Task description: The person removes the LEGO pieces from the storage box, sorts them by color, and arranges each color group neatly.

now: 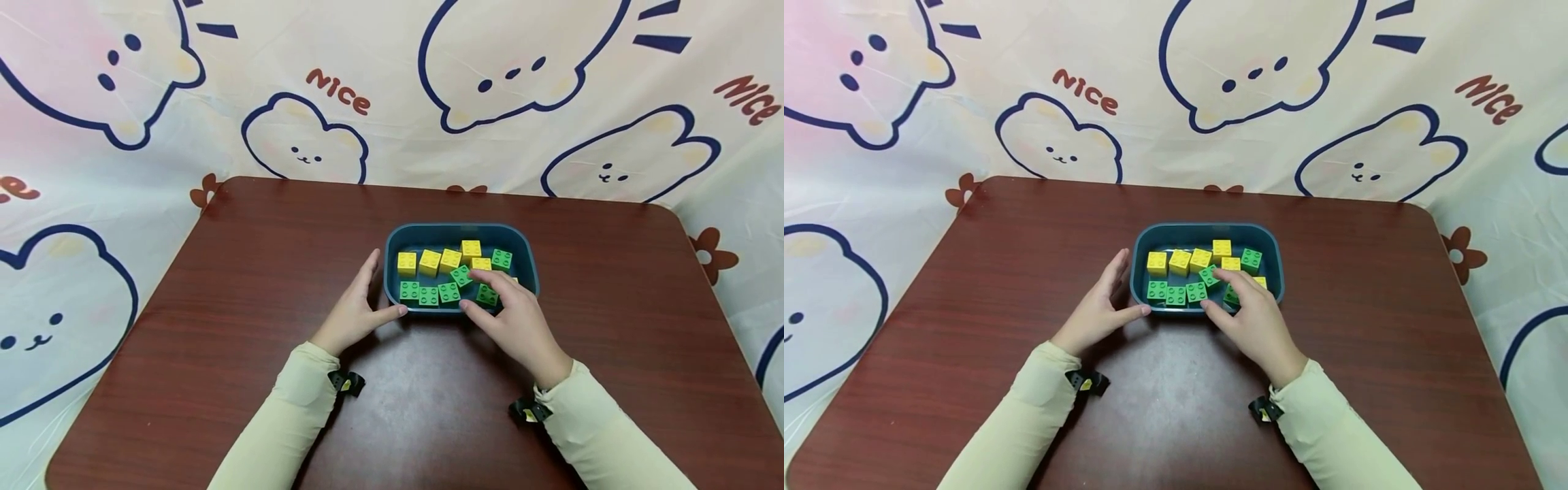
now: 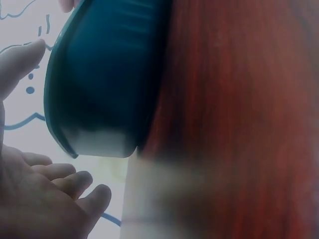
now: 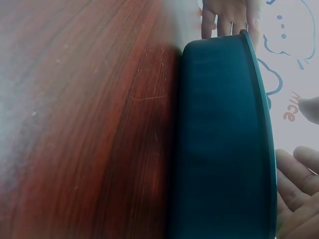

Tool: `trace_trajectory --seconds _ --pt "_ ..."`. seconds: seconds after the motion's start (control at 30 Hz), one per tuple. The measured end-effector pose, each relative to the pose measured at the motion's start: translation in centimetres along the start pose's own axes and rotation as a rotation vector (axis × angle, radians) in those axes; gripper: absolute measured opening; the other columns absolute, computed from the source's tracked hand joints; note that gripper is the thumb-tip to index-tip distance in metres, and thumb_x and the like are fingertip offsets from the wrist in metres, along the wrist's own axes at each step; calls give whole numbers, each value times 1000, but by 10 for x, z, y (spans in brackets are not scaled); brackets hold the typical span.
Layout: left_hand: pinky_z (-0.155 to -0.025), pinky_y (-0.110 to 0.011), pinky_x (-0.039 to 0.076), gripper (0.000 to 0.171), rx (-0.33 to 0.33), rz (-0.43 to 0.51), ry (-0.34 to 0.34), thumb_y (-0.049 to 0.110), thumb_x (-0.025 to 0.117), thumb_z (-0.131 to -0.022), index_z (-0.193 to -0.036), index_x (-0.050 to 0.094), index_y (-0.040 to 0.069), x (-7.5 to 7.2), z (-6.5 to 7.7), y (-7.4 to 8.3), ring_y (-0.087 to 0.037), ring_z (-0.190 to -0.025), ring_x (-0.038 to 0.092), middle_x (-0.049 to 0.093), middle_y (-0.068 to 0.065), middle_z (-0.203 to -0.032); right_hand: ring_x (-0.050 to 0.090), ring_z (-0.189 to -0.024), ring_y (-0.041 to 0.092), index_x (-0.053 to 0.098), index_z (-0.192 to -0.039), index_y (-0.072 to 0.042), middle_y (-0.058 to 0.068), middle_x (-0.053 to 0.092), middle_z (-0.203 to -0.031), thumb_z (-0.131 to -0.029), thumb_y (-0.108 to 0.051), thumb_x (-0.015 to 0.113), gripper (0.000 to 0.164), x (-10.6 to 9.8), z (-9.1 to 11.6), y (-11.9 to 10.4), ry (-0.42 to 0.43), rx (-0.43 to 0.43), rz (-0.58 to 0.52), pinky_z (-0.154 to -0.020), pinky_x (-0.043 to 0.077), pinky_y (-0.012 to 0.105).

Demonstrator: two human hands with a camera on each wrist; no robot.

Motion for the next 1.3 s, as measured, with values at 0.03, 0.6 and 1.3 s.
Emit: trace_trajectory --seconds 0.03,0.6,1.3 --pt "-120 -49 24 109 -3 -5 -3 34 82 -85 -163 6 25 0 0 0 -18 -151 20 15 1 -167 56 -124 27 59 -138 -10 8 61 -135 -92 -28 76 53 1 -1 -1 -4 3 0 -101 46 56" --pt "-121 -49 20 117 -2 -50 -72 36 85 -81 -163 4 18 1 -7 2 -16 -152 14 9 5 -168 57 -124 27 59 -137 -7 8 63 -133 -91 -28 76 53 15 -25 -13 -48 -51 40 -102 47 53" --pt "-121 -47 21 118 29 -94 -91 37 84 -82 -163 0 21 3 -9 2 -16 -152 13 5 3 -168 59 -123 25 61 -137 -9 5 62 -135 -94 -31 73 50 38 -63 -24 -146 -28 90 -101 49 48"
Point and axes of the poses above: each hand's wrist, its own z-axis away from the middle knuckle, its own x-axis out of the palm, y = z × x, the point moved 2 cm from there along -z, towards the middle knuckle
